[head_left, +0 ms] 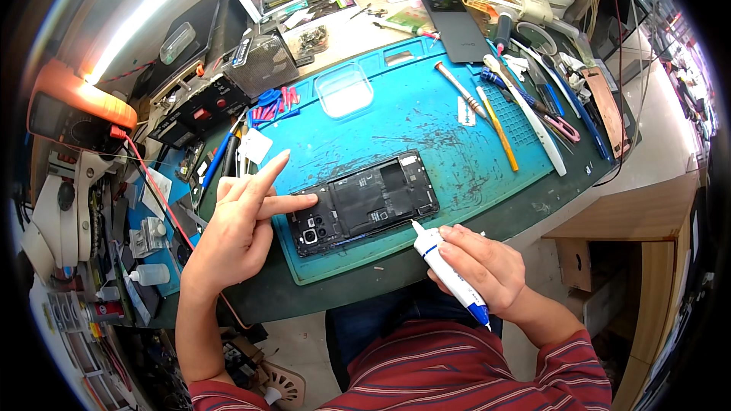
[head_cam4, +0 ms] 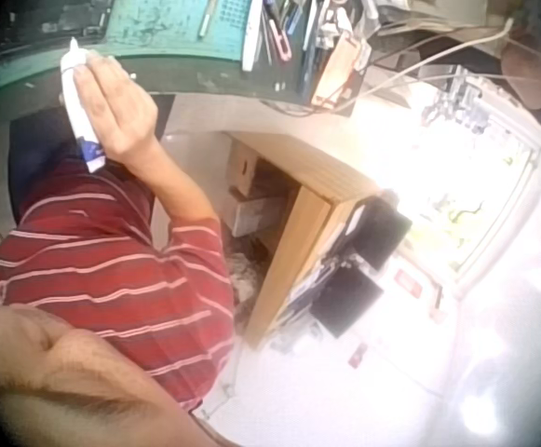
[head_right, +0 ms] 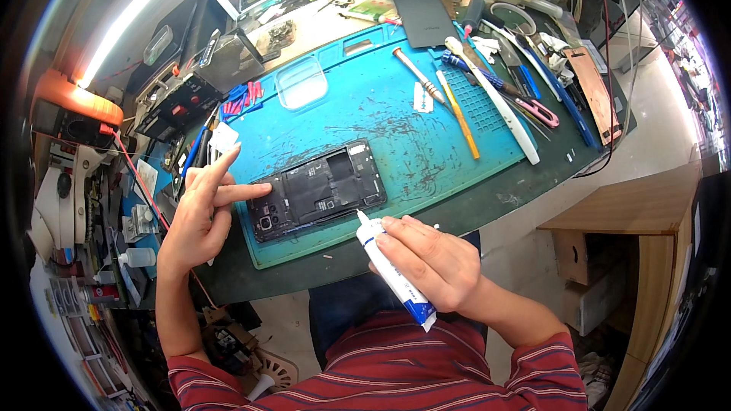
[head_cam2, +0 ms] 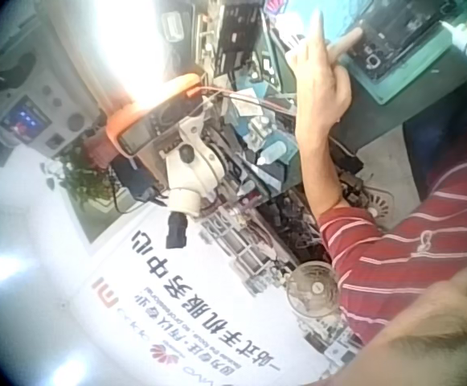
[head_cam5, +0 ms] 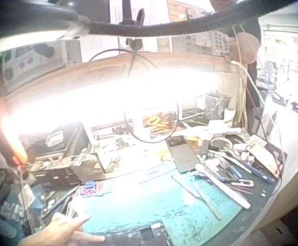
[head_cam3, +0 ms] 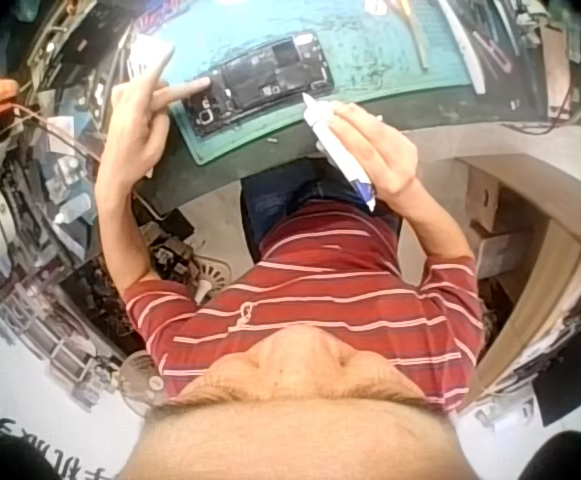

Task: The person applies adhesive to the edges of a disassembled smartphone chassis, then aligns and presses the back cover into place. They wipe the surface with a cloth and use a syringe to inject liquid into a small opening on the device.

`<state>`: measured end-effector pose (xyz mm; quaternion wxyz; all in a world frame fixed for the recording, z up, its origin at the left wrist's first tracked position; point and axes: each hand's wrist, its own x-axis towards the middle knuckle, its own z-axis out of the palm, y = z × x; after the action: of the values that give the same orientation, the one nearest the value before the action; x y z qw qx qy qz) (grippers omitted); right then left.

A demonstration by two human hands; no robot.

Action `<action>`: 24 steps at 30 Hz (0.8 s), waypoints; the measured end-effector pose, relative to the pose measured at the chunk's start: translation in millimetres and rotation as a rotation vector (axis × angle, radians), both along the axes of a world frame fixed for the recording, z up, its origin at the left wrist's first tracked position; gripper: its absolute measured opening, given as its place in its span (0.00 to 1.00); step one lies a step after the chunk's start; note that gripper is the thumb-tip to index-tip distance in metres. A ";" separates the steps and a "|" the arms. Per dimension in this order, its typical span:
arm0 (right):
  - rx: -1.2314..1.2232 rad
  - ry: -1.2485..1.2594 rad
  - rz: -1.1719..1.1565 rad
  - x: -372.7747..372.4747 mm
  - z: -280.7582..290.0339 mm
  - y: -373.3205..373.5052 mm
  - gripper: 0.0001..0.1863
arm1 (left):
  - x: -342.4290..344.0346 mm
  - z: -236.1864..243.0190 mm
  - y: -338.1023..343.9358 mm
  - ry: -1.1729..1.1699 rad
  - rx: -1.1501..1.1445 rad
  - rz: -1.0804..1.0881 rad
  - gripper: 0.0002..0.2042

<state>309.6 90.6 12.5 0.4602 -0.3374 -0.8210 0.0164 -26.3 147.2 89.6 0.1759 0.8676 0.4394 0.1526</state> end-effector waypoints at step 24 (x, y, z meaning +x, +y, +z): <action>-0.014 -0.005 -0.018 8.1 1.2 -0.4 0.19 | 1.5 0.0 0.0 0.020 0.007 0.009 0.40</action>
<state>317.7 90.2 13.7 0.4557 -0.3480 -0.8191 0.0173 -24.8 147.2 89.7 0.1678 0.8677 0.4445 0.1461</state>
